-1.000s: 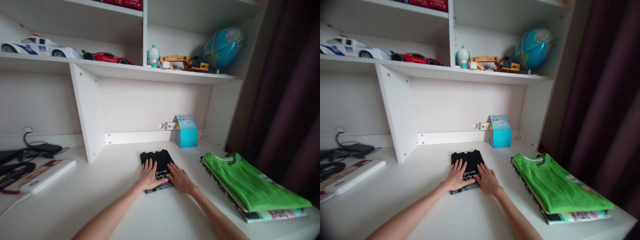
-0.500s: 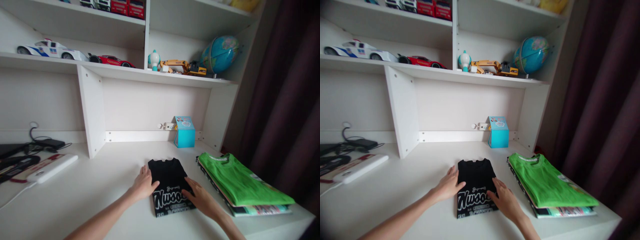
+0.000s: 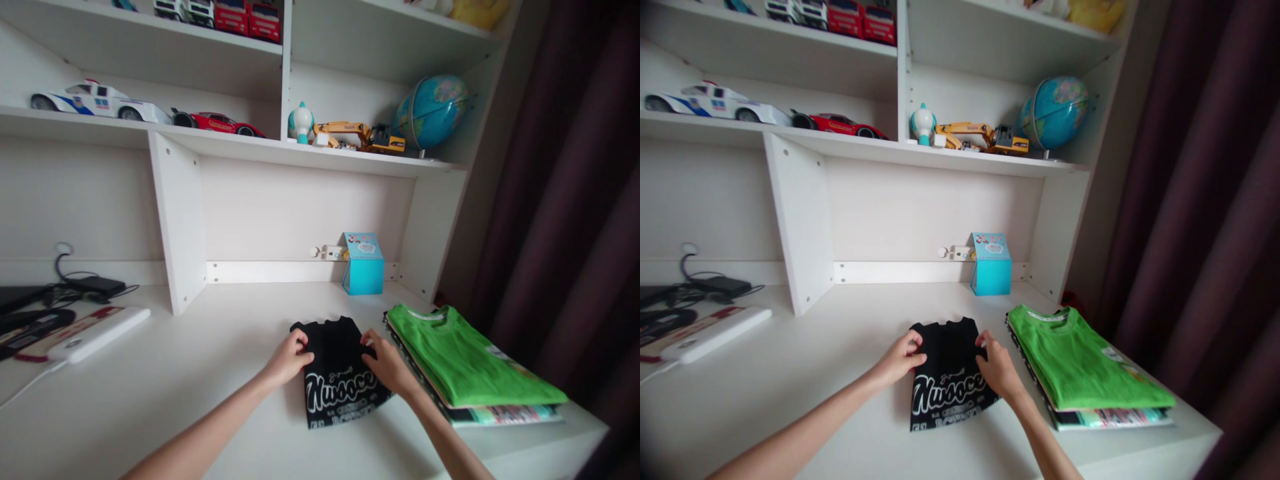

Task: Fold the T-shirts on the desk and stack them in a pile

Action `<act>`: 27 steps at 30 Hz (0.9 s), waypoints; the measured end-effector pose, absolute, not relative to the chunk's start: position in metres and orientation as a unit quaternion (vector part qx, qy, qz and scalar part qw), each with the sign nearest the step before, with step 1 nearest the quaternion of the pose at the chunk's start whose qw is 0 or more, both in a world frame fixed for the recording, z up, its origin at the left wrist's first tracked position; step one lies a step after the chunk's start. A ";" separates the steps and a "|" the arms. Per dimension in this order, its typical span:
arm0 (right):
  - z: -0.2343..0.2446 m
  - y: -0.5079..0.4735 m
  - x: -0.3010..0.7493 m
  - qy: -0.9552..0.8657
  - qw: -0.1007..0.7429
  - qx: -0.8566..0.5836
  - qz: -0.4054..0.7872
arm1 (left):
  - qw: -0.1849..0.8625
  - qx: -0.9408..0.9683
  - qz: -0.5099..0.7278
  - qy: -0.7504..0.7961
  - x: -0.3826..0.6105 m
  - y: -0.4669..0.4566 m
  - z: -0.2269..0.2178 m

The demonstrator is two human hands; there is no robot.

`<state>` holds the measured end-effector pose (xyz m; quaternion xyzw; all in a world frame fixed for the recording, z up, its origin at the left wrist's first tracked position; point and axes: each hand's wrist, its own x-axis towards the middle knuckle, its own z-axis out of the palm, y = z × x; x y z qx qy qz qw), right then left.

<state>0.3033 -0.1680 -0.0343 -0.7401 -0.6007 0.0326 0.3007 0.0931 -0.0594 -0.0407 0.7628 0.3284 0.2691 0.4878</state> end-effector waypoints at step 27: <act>-0.030 -0.327 0.555 -0.433 0.419 -0.797 -0.049 | 0.474 0.802 0.294 0.212 0.294 -0.142 -0.025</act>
